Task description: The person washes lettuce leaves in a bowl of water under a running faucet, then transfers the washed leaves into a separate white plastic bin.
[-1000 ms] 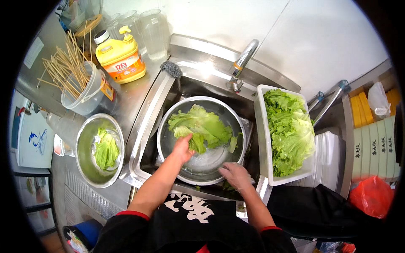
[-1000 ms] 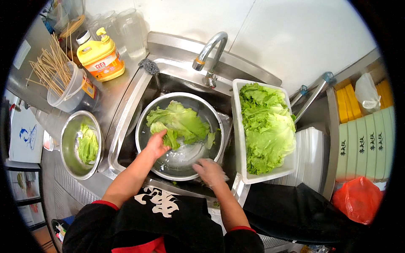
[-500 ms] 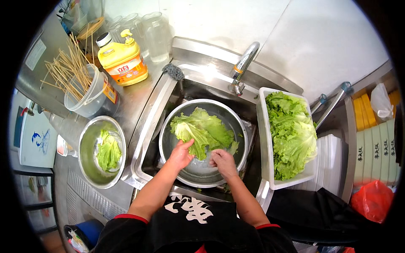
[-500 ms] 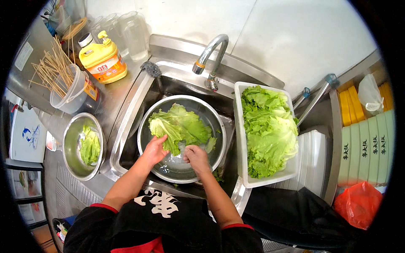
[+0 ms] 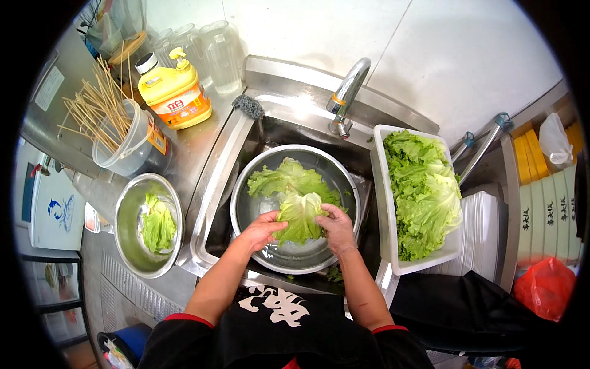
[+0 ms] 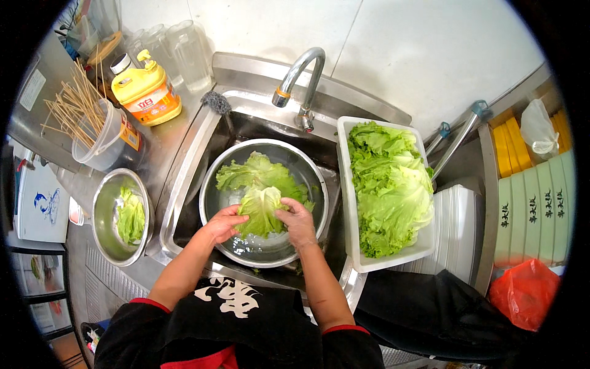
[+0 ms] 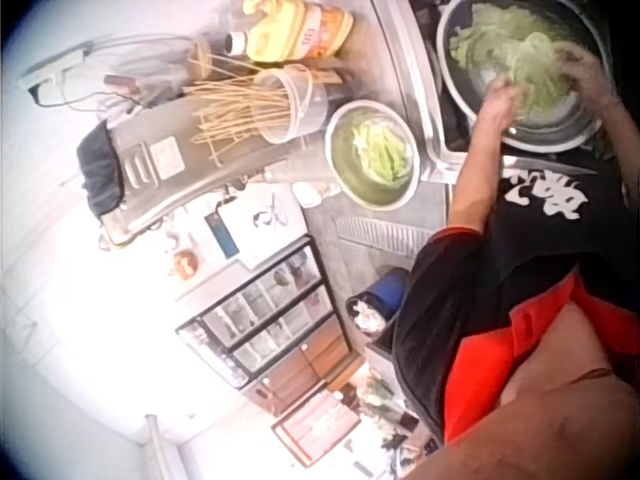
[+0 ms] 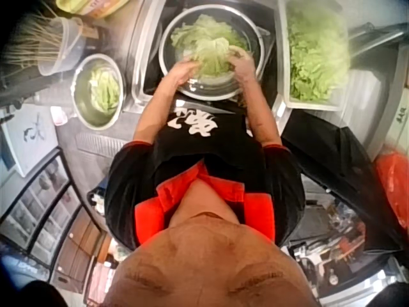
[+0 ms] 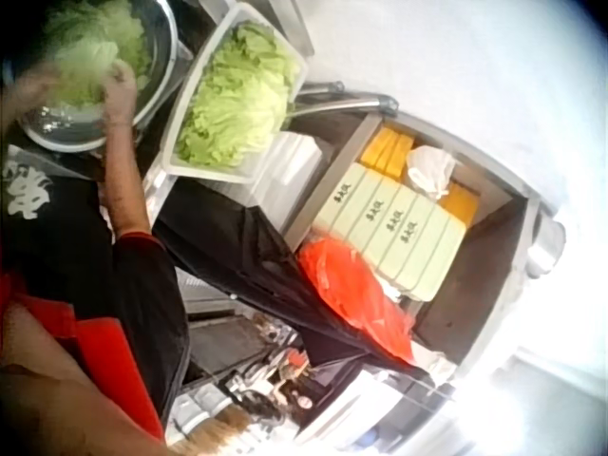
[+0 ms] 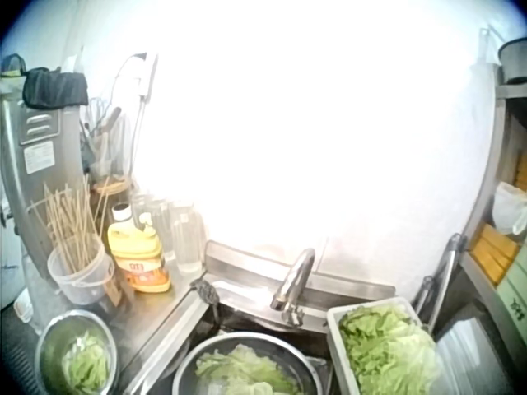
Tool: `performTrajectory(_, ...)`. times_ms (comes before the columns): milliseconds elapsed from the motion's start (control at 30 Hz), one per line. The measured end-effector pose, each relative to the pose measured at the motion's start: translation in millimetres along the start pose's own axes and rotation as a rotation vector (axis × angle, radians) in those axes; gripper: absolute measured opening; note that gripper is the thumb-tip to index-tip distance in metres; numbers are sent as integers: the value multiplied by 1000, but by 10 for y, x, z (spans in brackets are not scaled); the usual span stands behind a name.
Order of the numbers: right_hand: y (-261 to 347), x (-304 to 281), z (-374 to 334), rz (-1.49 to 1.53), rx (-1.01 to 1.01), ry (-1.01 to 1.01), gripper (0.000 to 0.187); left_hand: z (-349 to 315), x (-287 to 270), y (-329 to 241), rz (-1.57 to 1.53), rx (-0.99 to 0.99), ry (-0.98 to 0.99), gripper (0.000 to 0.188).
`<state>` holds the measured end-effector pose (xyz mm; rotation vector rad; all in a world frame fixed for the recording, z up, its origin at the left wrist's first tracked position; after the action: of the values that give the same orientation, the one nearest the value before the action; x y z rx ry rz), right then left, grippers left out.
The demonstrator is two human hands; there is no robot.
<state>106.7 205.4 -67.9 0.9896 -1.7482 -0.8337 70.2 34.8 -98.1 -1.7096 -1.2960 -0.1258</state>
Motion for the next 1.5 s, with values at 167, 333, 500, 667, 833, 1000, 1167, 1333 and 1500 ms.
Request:
performTrajectory(167, -97, -8, -7, 112, 99, 86, 34, -67, 12, -42, 57, 19, 43, 29)
performTrajectory(333, -105, 183, -21, 132, 214, 181, 30, -67, 129, -131, 233, 36, 133, 31)
performTrajectory(500, 19, 130, -50, -269, 53, 106, 21, 10, -91, -141, 439, 201, -37, 33)
performTrajectory(667, 623, 639, -336, -1165, -793, 141, 18, -78, -43, -36, 19, -126, -73, 45)
performTrajectory(833, 533, 875, -526, -1504, -885, 210, 20, -78, 262, -97, -173, 91, 47, 33)
performTrajectory(1000, 353, 591, -494, -1480, -734, 69, 32, -85, 171, -259, -23, 296, -36, 34)
performTrajectory(1167, 369, 566, -512, -1395, -693, 102, 43, -137, 149, -312, 123, 342, -120, 33)
performTrajectory(1333, 380, 804, -534, -1625, -769, 109, 58, -92, 97, -228, 130, 367, -84, 31)
performTrajectory(1500, 300, 815, -407, -1601, -730, 101, 65, -117, 117, -230, 75, 371, -47, 30)
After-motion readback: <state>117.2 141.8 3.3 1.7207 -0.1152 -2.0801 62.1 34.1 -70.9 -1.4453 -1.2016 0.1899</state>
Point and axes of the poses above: each hand's wrist, its own z-axis towards the middle knuckle, its own x-axis out of the palm, y = z × x, the point moved 8 cm from there along z, towards the middle knuckle, and after that the axes turned 8 degrees about y, right-handed, at the moved point
